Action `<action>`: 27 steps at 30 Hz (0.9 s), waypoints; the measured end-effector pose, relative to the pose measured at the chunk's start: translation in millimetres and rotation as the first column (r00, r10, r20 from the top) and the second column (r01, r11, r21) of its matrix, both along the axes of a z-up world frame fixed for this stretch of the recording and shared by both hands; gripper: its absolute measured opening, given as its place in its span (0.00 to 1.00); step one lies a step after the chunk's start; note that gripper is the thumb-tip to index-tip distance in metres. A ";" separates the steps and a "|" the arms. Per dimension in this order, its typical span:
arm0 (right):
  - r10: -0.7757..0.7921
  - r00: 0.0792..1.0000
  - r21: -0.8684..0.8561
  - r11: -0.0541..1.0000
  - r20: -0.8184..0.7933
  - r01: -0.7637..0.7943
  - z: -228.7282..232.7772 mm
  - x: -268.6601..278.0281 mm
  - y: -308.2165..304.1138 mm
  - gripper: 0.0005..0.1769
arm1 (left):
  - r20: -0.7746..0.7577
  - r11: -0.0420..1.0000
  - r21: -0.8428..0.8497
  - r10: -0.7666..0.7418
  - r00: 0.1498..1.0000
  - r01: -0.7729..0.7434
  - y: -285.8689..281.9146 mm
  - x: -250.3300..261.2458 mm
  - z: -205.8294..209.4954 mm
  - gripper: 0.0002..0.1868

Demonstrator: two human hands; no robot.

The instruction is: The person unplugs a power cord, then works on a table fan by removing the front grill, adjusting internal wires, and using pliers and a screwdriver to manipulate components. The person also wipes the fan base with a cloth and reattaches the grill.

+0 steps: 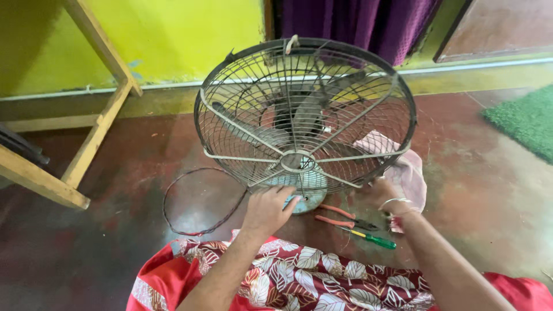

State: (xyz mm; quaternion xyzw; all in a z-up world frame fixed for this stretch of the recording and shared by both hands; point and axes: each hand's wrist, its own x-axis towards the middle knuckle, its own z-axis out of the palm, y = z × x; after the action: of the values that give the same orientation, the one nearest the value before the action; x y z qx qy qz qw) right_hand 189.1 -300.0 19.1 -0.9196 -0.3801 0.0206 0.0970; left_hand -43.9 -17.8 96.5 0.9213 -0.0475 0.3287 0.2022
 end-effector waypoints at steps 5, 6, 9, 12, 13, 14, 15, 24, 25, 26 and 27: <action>-0.593 0.803 0.395 0.753 0.062 0.526 102.0 -14.9 -17.8 0.15 | 0.349 0.994 0.104 -0.012 0.937 -0.026 -12.2 -2.8 89.1 0.07; -0.548 0.832 0.601 0.696 0.091 0.393 119.2 -32.1 -16.5 0.15 | 0.410 0.993 0.113 -0.014 0.912 -0.036 -13.4 -1.3 106.9 0.07; -0.451 0.837 0.806 0.592 0.311 0.019 173.3 -78.3 3.5 0.17 | 0.558 0.994 0.104 -0.021 0.829 -0.045 -13.8 5.5 156.6 0.10; -0.382 0.793 0.769 0.618 0.474 -0.162 222.1 -106.5 29.3 0.20 | 0.590 0.988 0.122 0.006 0.807 -0.097 -11.1 22.8 194.4 0.16; -0.360 0.784 0.749 0.634 0.506 -0.193 235.2 -112.0 38.0 0.22 | 0.598 0.985 0.121 0.029 0.801 -0.126 -9.1 31.4 204.7 0.19; -0.328 0.790 0.743 0.630 0.518 -0.226 247.4 -113.7 48.1 0.23 | 0.607 0.981 0.120 0.051 0.793 -0.155 -7.0 41.5 214.0 0.21; -0.297 0.796 0.738 0.625 0.528 -0.257 257.4 -112.7 58.6 0.25 | 0.613 0.976 0.120 0.072 0.787 -0.183 -5.6 48.8 218.5 0.24; -0.243 0.828 0.719 0.650 0.505 -0.248 270.2 -103.3 89.8 0.27 | 0.524 0.989 0.026 0.112 0.844 -0.147 12.1 55.9 215.2 0.34; -0.249 0.824 0.715 0.656 0.509 -0.243 266.9 -103.4 89.0 0.27 | 0.539 0.989 0.044 0.096 0.837 -0.141 15.0 53.6 214.6 0.33; -0.248 0.825 0.719 0.649 0.508 -0.248 264.9 -101.2 90.9 0.27 | 0.553 0.989 0.063 0.079 0.830 -0.136 18.4 52.7 214.9 0.32; -0.252 0.826 0.722 0.648 0.503 -0.242 262.4 -99.2 89.8 0.27 | 0.560 0.990 0.077 0.057 0.826 -0.120 18.6 52.8 213.2 0.31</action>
State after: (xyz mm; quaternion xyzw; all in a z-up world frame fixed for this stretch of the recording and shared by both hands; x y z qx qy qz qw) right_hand 89.9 -210.1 281.5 -0.7561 -0.3610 -0.4129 0.3571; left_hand 8.8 0.8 309.7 0.7966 -0.0794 0.5884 0.1135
